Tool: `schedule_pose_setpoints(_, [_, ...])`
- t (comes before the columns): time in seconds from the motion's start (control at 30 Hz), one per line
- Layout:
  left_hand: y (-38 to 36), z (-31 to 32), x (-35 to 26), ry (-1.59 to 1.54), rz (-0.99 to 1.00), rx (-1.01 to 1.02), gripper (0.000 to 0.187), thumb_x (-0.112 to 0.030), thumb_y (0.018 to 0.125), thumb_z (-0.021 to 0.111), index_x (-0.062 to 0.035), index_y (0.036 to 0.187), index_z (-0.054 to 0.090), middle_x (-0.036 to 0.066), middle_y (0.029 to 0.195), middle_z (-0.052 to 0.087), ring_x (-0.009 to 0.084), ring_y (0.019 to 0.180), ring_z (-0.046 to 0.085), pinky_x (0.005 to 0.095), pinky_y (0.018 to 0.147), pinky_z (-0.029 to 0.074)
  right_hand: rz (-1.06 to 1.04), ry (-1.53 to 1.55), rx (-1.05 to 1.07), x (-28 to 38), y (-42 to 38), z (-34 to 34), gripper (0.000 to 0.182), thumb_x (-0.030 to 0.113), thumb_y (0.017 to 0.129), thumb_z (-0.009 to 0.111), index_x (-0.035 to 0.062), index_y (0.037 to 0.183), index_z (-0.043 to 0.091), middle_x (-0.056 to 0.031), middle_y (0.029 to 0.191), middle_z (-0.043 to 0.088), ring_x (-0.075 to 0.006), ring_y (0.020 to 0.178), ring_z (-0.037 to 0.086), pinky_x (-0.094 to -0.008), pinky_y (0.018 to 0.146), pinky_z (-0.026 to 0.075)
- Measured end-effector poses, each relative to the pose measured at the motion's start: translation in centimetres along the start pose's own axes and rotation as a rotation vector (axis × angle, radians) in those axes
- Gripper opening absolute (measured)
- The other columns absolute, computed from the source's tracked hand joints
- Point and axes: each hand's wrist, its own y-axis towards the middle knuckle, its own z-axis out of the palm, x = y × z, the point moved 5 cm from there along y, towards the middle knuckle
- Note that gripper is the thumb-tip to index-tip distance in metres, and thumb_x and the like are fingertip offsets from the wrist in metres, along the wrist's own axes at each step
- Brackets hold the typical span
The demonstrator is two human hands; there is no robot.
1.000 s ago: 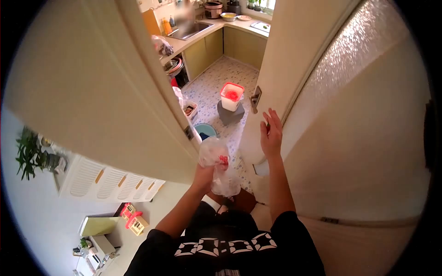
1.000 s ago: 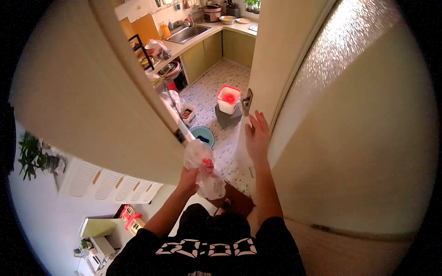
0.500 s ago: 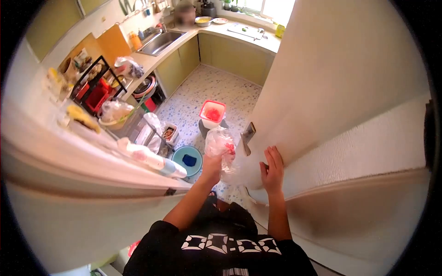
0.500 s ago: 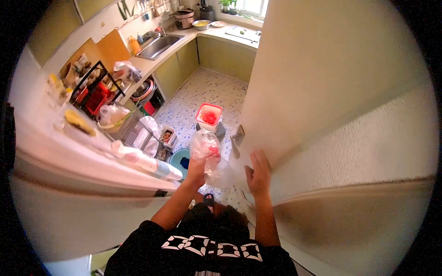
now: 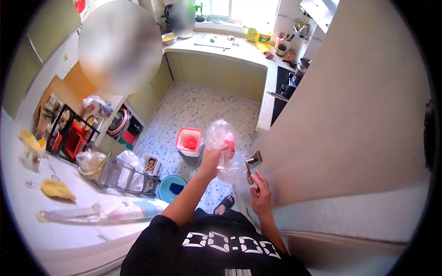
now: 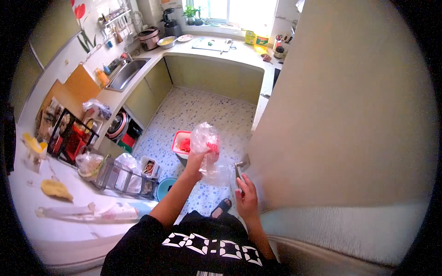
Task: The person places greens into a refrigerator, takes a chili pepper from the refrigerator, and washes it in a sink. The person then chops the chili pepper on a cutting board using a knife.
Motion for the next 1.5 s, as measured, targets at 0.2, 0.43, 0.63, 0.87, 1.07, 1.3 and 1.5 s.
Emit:
schedule_pose_setpoints(0.2, [10.3,8.6,2.7,0.054,-0.257,0.228,0.044,0.002,0.078,0.072,-0.0008,0.121,0.063,0.013,0.102,0.071,0.0243,0.086,0.072,0.0355,0.072,0.059,0.126,-0.088,-0.040,-5.2,4.2,-2.5,0.041,0.033,0.103,0.057,0.0022,0.129,0.064,-0.0253,0.147,0.049,-0.0407,0.129,0.053,-0.0444,0.107,0.043])
schedule_pose_setpoints(0.43, [19.2,17.5,11.9,0.078,-0.543,0.815,0.042,0.001,0.075,0.073,0.0000,0.117,0.067,0.010,0.101,0.072,0.0210,0.092,0.070,0.0359,0.080,0.058,0.268,-0.131,-0.123,-9.3,6.2,-5.1,0.039,0.031,0.101,0.060,0.0012,0.126,0.064,-0.0269,0.138,0.057,-0.0403,0.118,0.061,-0.0431,0.100,0.049])
schedule_pose_setpoints(0.63, [19.8,25.5,12.8,0.223,-0.662,1.306,0.033,-0.003,0.084,0.070,-0.0009,0.116,0.070,0.006,0.107,0.072,0.0174,0.097,0.068,0.0352,0.087,0.056,0.500,-0.314,-0.315,-9.9,8.8,-5.5,0.034,0.027,0.097,0.064,0.0026,0.122,0.065,-0.0217,0.130,0.063,-0.0397,0.112,0.063,-0.0445,0.096,0.051])
schedule_pose_setpoints(0.87, [21.4,31.4,11.3,0.269,-0.720,1.873,0.048,0.002,0.082,0.062,0.0009,0.130,0.058,0.008,0.114,0.068,0.0162,0.102,0.064,0.0324,0.088,0.054,0.803,-0.700,-0.812,-10.4,12.0,-2.8,0.021,0.021,0.093,0.066,0.0022,0.101,0.065,-0.0193,0.094,0.067,-0.0406,0.088,0.062,-0.0498,0.081,0.049])
schedule_pose_setpoints(1.07, [22.2,32.2,9.8,0.328,-1.109,1.944,0.053,0.002,0.082,0.063,0.0026,0.134,0.054,0.010,0.117,0.066,0.0163,0.102,0.064,0.0324,0.081,0.056,0.951,-0.863,-1.039,-8.6,13.4,0.8,0.014,0.015,0.092,0.064,0.0026,0.098,0.062,-0.0181,0.088,0.065,-0.0403,0.087,0.060,-0.0507,0.081,0.047])
schedule_pose_setpoints(1.3, [22.5,29.6,12.7,0.300,-1.100,2.140,0.054,0.005,0.083,0.063,0.0023,0.137,0.054,0.009,0.130,0.063,0.0186,0.118,0.058,0.0356,0.105,0.044,1.147,-0.811,-1.086,-5.8,14.7,3.0,0.017,0.015,0.088,0.066,-0.0004,0.090,0.060,-0.0216,0.090,0.063,-0.0416,0.095,0.058,-0.0520,0.086,0.046])
schedule_pose_setpoints(1.5, [20.5,27.7,15.0,0.280,-1.282,2.191,0.050,-0.002,0.083,0.070,0.0013,0.131,0.058,0.008,0.124,0.067,0.0176,0.113,0.062,0.0349,0.099,0.050,1.156,-0.913,-1.158,-4.2,12.7,6.1,0.013,0.014,0.087,0.068,0.0042,0.090,0.061,-0.0117,0.079,0.066,-0.0342,0.086,0.063,-0.0500,0.100,0.042])
